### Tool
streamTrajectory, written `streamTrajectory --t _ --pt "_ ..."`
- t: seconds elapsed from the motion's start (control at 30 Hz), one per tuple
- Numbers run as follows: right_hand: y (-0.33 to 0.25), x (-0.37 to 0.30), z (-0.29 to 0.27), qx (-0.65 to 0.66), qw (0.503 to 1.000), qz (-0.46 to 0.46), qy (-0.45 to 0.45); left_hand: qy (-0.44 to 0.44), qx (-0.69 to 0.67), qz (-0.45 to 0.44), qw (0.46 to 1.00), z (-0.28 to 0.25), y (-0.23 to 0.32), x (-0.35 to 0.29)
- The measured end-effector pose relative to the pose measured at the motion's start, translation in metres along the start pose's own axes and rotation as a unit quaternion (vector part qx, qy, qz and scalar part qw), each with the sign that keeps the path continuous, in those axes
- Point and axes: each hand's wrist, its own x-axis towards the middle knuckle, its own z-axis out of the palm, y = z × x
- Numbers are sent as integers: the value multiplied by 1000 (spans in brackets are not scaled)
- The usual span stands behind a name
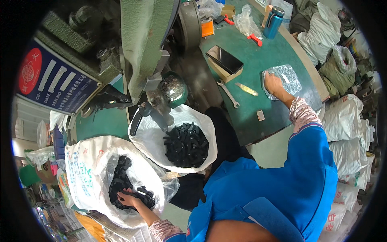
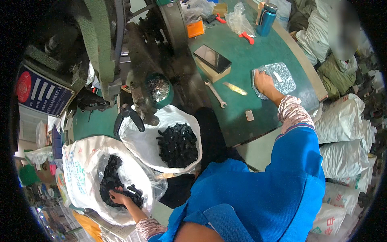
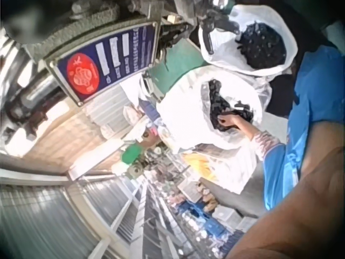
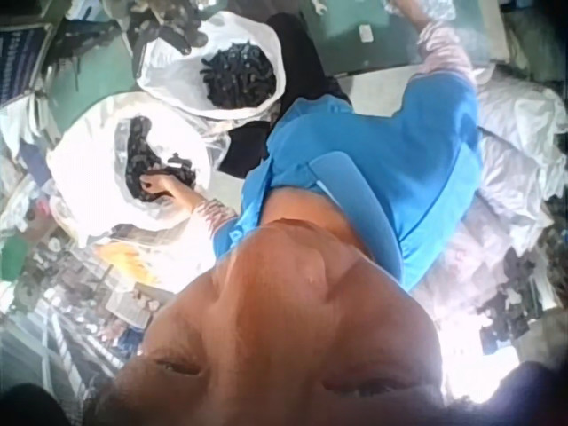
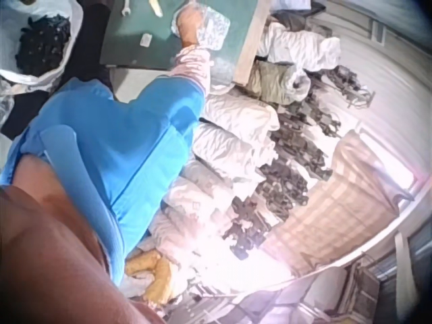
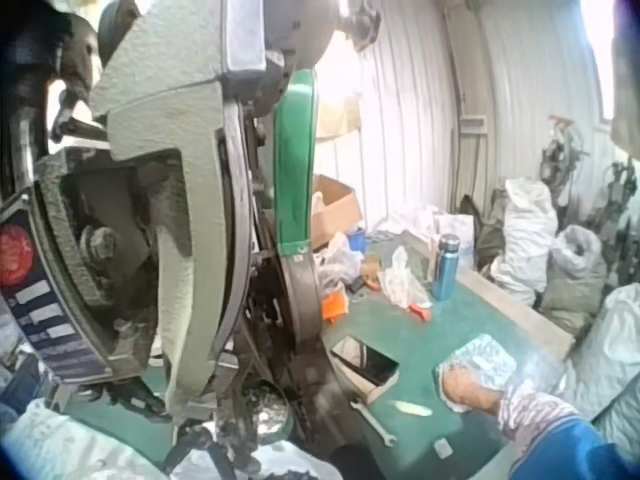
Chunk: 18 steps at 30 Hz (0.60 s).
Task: The person repeatedly picks black plastic parts from a white sack, attaches a small metal component to each part by hand, and places the assembled units into a second sack. The process continues in a repetitive cycle throughout the clip.
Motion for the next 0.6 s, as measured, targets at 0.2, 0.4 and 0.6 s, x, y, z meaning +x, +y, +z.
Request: streamTrajectory --t 0.2,0.4,0.6 --pt "4 2 -6 116 992 27 51 -11 -18 1 1000 -6 -6 6" --pt "69 22 69 339 918 71 193 -12 -33 -13 999 14 -8 4" --pt "50 18 49 741 656 138 44 4 -30 -2 1000 -8 -8 6"
